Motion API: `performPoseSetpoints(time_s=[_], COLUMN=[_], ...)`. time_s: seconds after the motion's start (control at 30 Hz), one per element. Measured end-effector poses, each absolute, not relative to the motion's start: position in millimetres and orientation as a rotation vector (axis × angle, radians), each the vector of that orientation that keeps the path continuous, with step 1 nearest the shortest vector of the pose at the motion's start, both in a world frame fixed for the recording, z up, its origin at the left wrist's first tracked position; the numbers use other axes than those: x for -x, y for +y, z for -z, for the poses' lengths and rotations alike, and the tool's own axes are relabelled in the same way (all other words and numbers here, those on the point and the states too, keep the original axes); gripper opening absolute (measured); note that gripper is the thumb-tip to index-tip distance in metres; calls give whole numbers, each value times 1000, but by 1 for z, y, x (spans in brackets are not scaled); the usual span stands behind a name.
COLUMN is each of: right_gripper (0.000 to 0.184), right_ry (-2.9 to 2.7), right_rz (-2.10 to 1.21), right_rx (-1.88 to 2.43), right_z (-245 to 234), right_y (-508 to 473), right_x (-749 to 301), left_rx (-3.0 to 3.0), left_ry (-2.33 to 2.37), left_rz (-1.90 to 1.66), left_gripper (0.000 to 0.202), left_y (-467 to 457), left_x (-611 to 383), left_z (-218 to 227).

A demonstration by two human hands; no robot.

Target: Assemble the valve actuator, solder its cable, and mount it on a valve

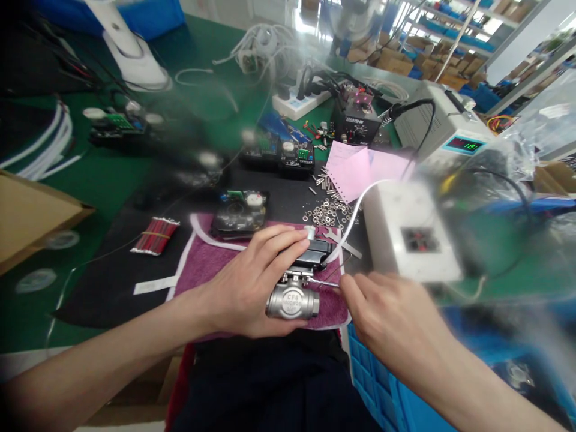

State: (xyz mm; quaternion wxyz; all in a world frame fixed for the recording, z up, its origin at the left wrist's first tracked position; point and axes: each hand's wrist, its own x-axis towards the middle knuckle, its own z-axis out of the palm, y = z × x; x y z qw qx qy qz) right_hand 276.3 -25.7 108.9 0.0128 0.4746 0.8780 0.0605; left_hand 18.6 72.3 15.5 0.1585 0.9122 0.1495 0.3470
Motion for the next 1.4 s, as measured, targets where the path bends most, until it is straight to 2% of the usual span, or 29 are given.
performPoseSetpoints(time_s=[0.33, 0.57, 0.9, 1.17, 1.27, 1.4], right_gripper=[33, 29, 30, 41, 42, 44], right_ry=[2791, 2814, 2855, 2782, 2768, 2677], right_rz=[-17, 351, 405, 220, 9, -203], right_rx=[-1650, -1732, -1755, -1674, -1682, -1975], right_z=[-80, -79, -65, -69, -82, -104], right_y=[-22, -25, -23, -13, -18, -44], right_x=[-268, -272, -279, -273, -271, -300], left_rx=[-2599, -2651, -2632, -2648, -2644, -2684], left_ry=[477, 373, 417, 529, 563, 582], left_rz=[-892, -922, -942, -914, -905, -926], left_gripper=[94, 85, 75, 95, 97, 97], left_y=[70, 71, 70, 67, 69, 71], left_x=[-20, -22, -24, -19, -16, -14], left_z=[-15, -17, -17, -13, -11, -15])
